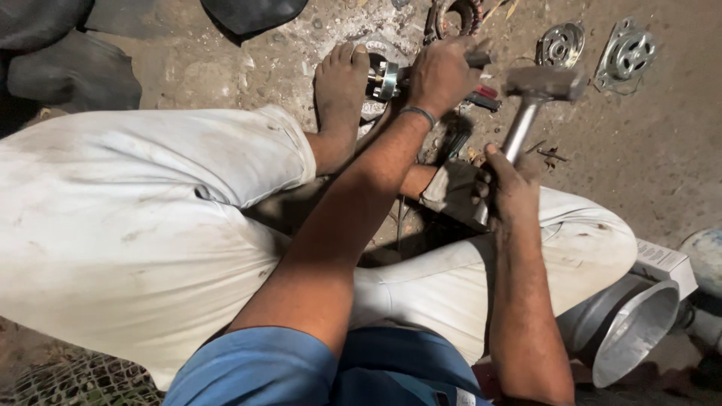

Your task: The person sits on the ground and works on a small metal component, holding it in place and striking it with a hammer while positioning a screwdriver-like tool on it. The person repeatedly repositions the component and continues hammering, with other metal parts and tools scattered on the ground nearby.

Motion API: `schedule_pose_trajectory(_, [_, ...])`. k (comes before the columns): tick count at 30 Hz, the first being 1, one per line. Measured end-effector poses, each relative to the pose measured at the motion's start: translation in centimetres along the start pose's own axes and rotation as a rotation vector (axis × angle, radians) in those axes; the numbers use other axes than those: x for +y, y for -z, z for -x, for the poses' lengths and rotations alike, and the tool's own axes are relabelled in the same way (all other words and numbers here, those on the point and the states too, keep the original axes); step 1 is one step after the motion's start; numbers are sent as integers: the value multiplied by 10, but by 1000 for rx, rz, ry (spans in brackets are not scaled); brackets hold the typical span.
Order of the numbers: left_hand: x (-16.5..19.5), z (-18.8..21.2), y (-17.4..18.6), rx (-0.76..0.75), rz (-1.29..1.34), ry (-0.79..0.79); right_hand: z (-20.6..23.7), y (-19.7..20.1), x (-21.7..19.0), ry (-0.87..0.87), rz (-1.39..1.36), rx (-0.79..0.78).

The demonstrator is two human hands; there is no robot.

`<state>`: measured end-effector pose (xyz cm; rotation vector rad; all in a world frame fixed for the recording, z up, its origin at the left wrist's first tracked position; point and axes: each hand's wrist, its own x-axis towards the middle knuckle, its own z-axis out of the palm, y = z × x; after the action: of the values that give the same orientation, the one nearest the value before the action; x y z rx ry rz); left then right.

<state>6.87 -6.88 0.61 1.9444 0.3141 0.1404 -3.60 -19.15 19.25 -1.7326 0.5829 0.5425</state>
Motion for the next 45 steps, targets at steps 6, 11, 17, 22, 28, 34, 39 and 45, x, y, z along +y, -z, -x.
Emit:
schedule_pose_trajectory(6, [-7, 3, 10, 73, 15, -85, -1, 0, -15, 362, 28, -15])
schedule_pose_trajectory(11, [-8, 12, 11, -52, 43, 15, -15, -10, -6, 347, 290, -80])
schedule_pose_trajectory(17, [-8, 17, 11, 28, 77, -56, 24, -2, -46, 358, 255, 22])
schedule_pose_trajectory(22, [-11, 17, 14, 93, 99, -108, 53, 14, -94, 852, 47, 31])
schedule_pose_trajectory(28, [-2, 23, 16, 35, 72, -109, 40, -2, -54, 785, -82, 81])
schedule_pose_trajectory(34, [-3, 27, 10, 87, -54, -254, 34, -10, 0, 490, 120, 73])
schedule_pose_trajectory(39, [-8, 20, 5, 44, -31, -202, 22, -4, 0, 459, 46, 65])
schedule_pose_trajectory(45, [-10, 18, -3, 0, -67, -202, 20, -6, -1, 398, 19, 67])
